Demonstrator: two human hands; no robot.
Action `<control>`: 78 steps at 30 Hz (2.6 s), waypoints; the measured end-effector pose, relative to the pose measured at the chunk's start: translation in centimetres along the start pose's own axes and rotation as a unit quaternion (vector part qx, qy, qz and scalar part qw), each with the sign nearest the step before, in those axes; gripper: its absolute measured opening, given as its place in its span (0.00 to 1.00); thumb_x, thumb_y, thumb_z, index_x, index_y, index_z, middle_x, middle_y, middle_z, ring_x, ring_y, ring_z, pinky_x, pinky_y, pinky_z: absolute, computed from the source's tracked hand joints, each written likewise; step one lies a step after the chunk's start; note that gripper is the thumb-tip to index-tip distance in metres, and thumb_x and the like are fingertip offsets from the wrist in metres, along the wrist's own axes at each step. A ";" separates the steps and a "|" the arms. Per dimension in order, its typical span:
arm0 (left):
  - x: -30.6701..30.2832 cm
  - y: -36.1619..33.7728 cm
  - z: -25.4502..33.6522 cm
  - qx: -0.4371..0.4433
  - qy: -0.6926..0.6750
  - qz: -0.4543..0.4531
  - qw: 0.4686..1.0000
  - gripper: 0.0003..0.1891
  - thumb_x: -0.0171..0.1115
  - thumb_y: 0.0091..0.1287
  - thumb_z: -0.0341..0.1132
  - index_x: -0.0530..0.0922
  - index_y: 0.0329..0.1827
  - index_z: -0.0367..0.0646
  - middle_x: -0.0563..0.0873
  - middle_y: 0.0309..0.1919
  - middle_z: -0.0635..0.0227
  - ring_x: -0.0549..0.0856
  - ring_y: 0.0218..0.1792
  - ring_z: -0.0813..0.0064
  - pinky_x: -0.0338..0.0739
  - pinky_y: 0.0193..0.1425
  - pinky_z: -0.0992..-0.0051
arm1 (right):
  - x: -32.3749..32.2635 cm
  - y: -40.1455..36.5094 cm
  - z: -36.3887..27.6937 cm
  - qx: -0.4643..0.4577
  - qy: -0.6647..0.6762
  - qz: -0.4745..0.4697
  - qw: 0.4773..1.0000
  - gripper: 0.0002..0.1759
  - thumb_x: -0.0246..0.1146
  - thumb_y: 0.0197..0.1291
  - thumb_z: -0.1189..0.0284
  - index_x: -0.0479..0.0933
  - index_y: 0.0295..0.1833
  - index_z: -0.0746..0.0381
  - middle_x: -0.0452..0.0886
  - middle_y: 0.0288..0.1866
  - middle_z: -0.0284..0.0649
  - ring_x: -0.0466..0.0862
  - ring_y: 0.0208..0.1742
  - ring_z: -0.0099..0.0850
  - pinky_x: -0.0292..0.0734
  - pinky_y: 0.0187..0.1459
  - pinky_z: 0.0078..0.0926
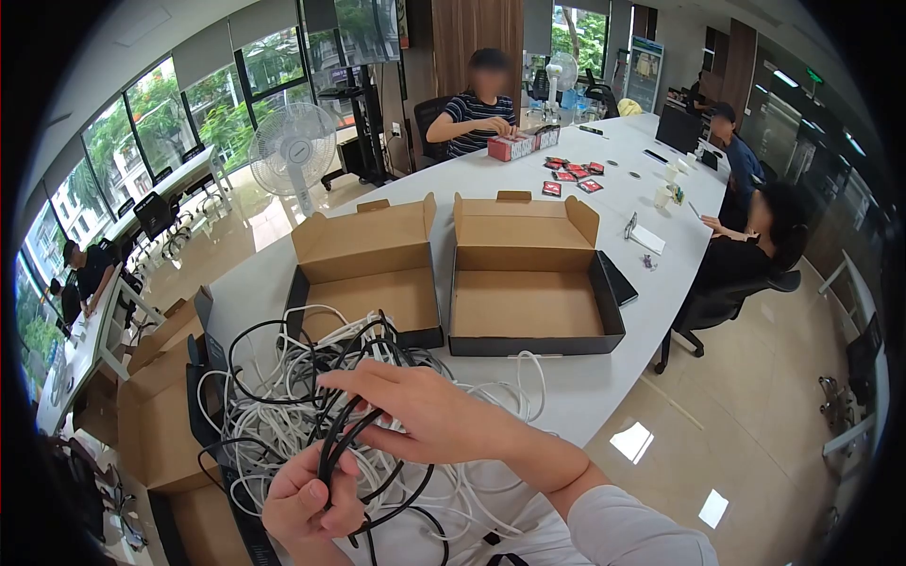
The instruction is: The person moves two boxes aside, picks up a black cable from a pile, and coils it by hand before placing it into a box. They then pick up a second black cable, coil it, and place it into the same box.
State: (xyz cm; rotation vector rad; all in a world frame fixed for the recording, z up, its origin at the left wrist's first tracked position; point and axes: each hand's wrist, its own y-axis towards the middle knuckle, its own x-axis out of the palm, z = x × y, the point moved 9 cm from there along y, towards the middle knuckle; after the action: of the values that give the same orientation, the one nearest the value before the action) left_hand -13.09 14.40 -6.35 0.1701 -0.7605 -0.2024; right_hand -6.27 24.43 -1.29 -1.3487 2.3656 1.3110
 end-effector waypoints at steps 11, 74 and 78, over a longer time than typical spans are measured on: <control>-0.2 -0.8 1.3 0.047 0.018 -0.033 0.998 0.20 0.55 0.71 0.34 0.61 0.56 0.26 0.69 0.13 0.67 0.63 0.10 0.83 0.52 0.15 0.77 | -0.2 -0.4 2.0 -0.004 -0.019 0.018 1.000 0.22 0.65 0.56 0.78 0.72 0.58 0.65 0.81 0.42 0.46 0.82 0.38 0.41 0.78 0.41 0.33; -0.6 -0.7 2.5 0.101 0.201 0.093 0.970 0.17 0.54 0.70 0.38 0.68 0.44 0.29 0.64 0.12 0.74 0.56 0.09 0.88 0.49 0.12 0.81 | 0.8 -0.3 0.8 0.072 0.111 -0.039 0.990 0.13 0.63 0.61 0.75 0.73 0.51 0.63 0.79 0.26 0.41 0.75 0.21 0.29 0.68 0.25 0.26; -0.6 -0.6 2.6 0.102 0.203 0.101 0.969 0.17 0.54 0.70 0.39 0.67 0.44 0.29 0.64 0.12 0.74 0.57 0.09 0.88 0.50 0.12 0.81 | 0.9 -0.3 0.9 0.078 0.105 -0.047 0.990 0.13 0.63 0.61 0.75 0.72 0.51 0.64 0.80 0.27 0.42 0.77 0.22 0.31 0.70 0.26 0.27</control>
State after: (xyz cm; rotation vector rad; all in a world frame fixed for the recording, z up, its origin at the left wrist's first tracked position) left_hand -15.42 13.71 -5.01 0.3168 -0.3846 0.1049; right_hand -6.85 24.43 -2.47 -1.5969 2.4410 0.9794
